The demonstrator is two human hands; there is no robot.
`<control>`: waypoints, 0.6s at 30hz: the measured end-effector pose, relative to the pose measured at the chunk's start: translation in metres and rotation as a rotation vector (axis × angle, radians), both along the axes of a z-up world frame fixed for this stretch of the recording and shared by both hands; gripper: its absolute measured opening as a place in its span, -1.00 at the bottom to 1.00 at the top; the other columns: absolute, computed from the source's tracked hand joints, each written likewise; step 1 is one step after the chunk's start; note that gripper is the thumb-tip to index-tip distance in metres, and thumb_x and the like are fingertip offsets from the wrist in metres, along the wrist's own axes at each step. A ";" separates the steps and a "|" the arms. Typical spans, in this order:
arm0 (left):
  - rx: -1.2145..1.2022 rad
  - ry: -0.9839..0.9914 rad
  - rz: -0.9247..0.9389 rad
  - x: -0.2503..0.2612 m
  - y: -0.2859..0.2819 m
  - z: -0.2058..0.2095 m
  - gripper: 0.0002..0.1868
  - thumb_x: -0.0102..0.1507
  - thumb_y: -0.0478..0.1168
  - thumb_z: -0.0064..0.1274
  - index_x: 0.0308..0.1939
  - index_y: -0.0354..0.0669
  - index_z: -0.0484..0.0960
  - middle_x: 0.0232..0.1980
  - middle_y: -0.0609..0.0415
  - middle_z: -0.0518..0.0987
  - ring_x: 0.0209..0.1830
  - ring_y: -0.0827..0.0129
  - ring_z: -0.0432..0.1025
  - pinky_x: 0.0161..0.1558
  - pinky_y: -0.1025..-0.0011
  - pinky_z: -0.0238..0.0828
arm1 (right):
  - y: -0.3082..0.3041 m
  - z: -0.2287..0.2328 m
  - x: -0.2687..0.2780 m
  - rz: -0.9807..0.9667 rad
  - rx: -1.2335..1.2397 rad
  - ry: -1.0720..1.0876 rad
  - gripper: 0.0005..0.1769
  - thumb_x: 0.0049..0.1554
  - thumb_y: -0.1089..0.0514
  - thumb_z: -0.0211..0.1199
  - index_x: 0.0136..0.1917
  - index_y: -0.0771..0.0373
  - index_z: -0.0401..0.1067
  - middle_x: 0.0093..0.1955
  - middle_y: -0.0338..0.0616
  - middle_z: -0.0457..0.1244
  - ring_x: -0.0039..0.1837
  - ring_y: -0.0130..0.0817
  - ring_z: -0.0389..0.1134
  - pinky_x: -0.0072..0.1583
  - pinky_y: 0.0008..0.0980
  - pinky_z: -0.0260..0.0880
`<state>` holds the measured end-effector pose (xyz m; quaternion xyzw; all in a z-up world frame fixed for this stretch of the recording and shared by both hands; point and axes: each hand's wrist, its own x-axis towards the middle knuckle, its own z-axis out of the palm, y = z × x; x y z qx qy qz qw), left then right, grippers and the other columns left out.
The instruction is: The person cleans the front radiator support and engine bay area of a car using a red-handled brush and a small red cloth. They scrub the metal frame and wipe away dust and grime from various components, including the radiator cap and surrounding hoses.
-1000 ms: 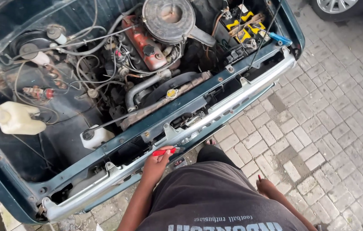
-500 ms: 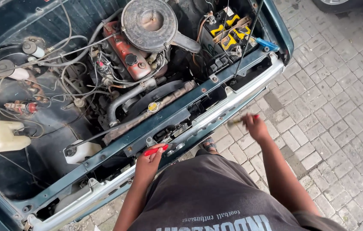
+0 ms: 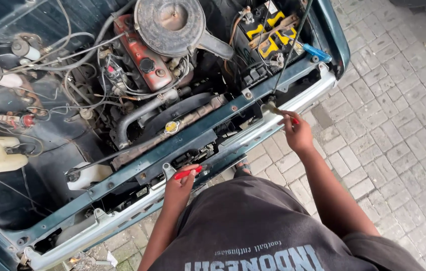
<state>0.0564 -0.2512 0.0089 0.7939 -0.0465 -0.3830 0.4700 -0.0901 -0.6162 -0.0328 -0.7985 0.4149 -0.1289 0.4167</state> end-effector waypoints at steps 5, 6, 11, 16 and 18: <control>-0.015 0.068 0.048 -0.007 -0.014 0.017 -0.71 0.37 -0.09 0.02 0.12 0.15 0.74 0.00 -0.15 0.73 0.13 0.03 0.56 0.01 0.06 0.58 | -0.006 0.009 -0.002 0.035 -0.035 -0.073 -0.68 0.43 0.11 -0.07 0.28 0.13 0.47 -0.05 -0.12 0.43 -0.08 -0.17 0.42 0.08 -0.16 0.37; -0.013 0.084 0.047 -0.008 -0.017 0.022 -0.72 0.38 -0.10 0.01 0.12 0.15 0.73 0.01 -0.15 0.73 0.13 0.03 0.56 -0.03 0.07 0.61 | 0.000 0.023 0.004 0.074 -0.027 -0.111 -0.67 0.44 0.13 -0.06 0.32 0.13 0.47 0.00 -0.06 0.43 -0.07 -0.15 0.41 0.08 -0.13 0.36; -0.069 0.222 0.171 -0.007 -0.025 0.019 -0.70 0.38 -0.15 -0.01 0.15 0.03 0.70 0.08 -0.24 0.67 0.11 0.05 0.54 -0.19 0.15 0.69 | -0.018 -0.016 -0.002 0.128 -0.126 0.060 -0.63 0.43 0.01 -0.10 0.12 0.12 0.53 -0.16 -0.12 0.43 -0.10 -0.02 0.44 0.05 -0.04 0.41; -0.051 0.247 0.177 -0.008 -0.024 0.010 -0.70 0.39 -0.16 -0.03 0.15 0.00 0.69 0.09 -0.31 0.64 0.12 0.01 0.51 -0.21 0.14 0.71 | -0.003 -0.004 -0.009 0.132 -0.106 0.022 -0.62 0.44 0.02 -0.06 0.09 0.25 0.53 -0.25 -0.04 0.42 -0.17 0.03 0.44 -0.02 -0.06 0.41; -0.030 0.260 0.165 -0.010 -0.025 0.013 -0.70 0.38 -0.14 -0.01 0.15 0.05 0.70 0.11 -0.30 0.64 0.14 0.02 0.50 -0.16 0.14 0.70 | -0.007 -0.001 -0.019 0.089 -0.078 0.057 -0.50 0.43 0.05 -0.19 -0.02 0.26 0.56 -0.29 0.03 0.40 -0.18 0.13 0.41 0.02 0.04 0.38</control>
